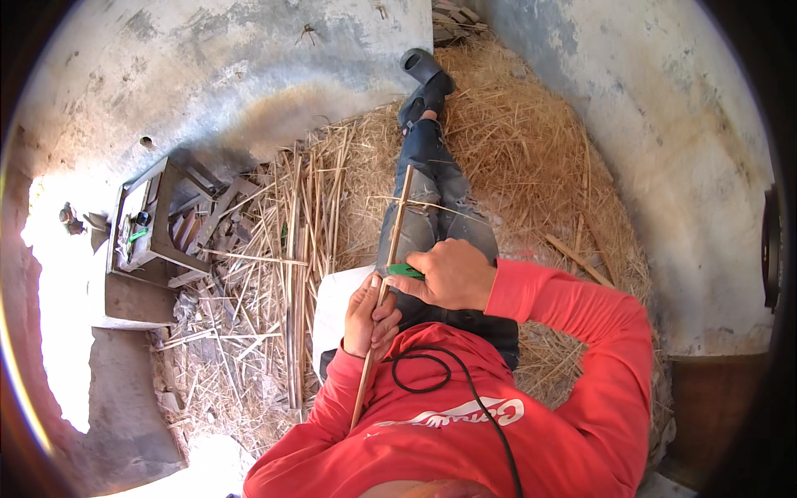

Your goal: The person whittles and scrapes a bamboo stick with a small blade while sitting on the floor.

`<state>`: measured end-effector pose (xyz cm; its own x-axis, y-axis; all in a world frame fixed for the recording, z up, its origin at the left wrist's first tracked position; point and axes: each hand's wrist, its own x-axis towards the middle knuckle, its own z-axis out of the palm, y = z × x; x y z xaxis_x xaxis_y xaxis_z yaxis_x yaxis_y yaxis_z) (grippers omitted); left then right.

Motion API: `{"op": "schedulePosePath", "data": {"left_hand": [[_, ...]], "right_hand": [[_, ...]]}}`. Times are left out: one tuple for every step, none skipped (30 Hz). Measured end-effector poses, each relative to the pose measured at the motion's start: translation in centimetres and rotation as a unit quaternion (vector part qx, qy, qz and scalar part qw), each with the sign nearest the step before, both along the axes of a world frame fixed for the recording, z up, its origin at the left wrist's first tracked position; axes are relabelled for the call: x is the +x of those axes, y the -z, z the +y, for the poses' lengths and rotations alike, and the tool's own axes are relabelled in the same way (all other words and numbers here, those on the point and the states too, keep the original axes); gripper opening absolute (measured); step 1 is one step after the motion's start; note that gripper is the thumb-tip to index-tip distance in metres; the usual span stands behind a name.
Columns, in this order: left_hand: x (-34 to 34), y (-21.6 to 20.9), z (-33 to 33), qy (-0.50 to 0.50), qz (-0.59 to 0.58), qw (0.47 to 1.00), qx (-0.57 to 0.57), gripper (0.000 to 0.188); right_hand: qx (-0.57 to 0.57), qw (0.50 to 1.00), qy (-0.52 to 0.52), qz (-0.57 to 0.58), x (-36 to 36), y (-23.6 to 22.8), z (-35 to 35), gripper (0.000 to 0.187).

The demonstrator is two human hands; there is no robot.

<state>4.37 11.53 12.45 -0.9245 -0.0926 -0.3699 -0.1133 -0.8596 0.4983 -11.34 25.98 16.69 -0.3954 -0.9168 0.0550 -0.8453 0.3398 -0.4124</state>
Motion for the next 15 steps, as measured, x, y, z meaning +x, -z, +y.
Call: {"op": "schedulePosePath", "data": {"left_hand": [[0.1,0.1,-0.1,-0.009,-0.014,1.000,-0.003,0.041],[0.3,-0.4,-0.1,0.012,0.012,0.999,-0.028,0.041],[0.6,-0.7,0.2,0.027,0.017,0.999,-0.037,0.041],[0.9,-0.9,0.8,0.041,0.023,0.998,-0.041,0.042],[1.1,-1.1,0.8,0.054,0.030,0.997,-0.052,0.042],[1.2,-1.1,0.7,0.071,0.055,0.995,-0.041,0.045],[1.0,-1.1,0.3,0.058,0.050,0.997,-0.003,0.046],[0.5,-1.2,-0.2,0.042,0.046,0.997,0.037,0.046],[0.3,-1.1,-0.6,0.025,0.040,0.996,0.079,0.047],[0.2,0.0,-1.0,0.025,0.082,0.985,0.147,0.050],[0.1,0.0,-1.2,0.025,0.096,0.984,0.150,0.050],[-0.2,0.1,-1.5,0.026,0.111,0.982,0.153,0.051],[-0.5,0.2,-1.8,0.026,0.125,0.979,0.156,0.052],[-1.0,0.3,-2.1,0.035,0.148,0.978,0.144,0.055],[-1.1,0.4,-2.3,0.037,0.141,0.980,0.133,0.056]], "right_hand": [[-0.006,0.998,0.067,0.019,-1.4,-0.1,0.0,0.075],[-0.013,0.990,0.131,0.039,-4.3,-0.7,-0.4,0.075],[-0.016,0.979,0.196,0.059,-7.3,-1.2,-0.3,0.075],[-0.020,0.970,0.240,0.039,-10.6,-0.9,0.3,0.074],[-0.030,0.959,0.281,0.020,-12.3,-1.7,0.2,0.074],[-0.075,0.959,0.272,0.008,-12.5,-1.8,0.6,0.073],[-0.119,0.958,0.261,-0.005,-12.7,-1.9,1.1,0.072],[-0.161,0.956,0.247,-0.016,-12.4,-2.9,1.1,0.071],[-0.163,0.958,0.233,-0.037,-11.5,-3.7,0.9,0.070],[-0.166,0.960,0.219,-0.059,-10.1,-4.5,0.6,0.069],[-0.169,0.959,0.210,-0.082,-9.0,-4.7,0.6,0.068],[-0.209,0.959,0.181,-0.062,-8.7,-3.5,0.5,0.062],[-0.207,0.960,0.174,-0.076,-8.3,-3.5,0.5,0.060],[-0.206,0.960,0.165,-0.092,-7.8,-3.7,0.3,0.059],[-0.205,0.960,0.157,-0.108,-7.2,-3.8,0.2,0.057]]}}
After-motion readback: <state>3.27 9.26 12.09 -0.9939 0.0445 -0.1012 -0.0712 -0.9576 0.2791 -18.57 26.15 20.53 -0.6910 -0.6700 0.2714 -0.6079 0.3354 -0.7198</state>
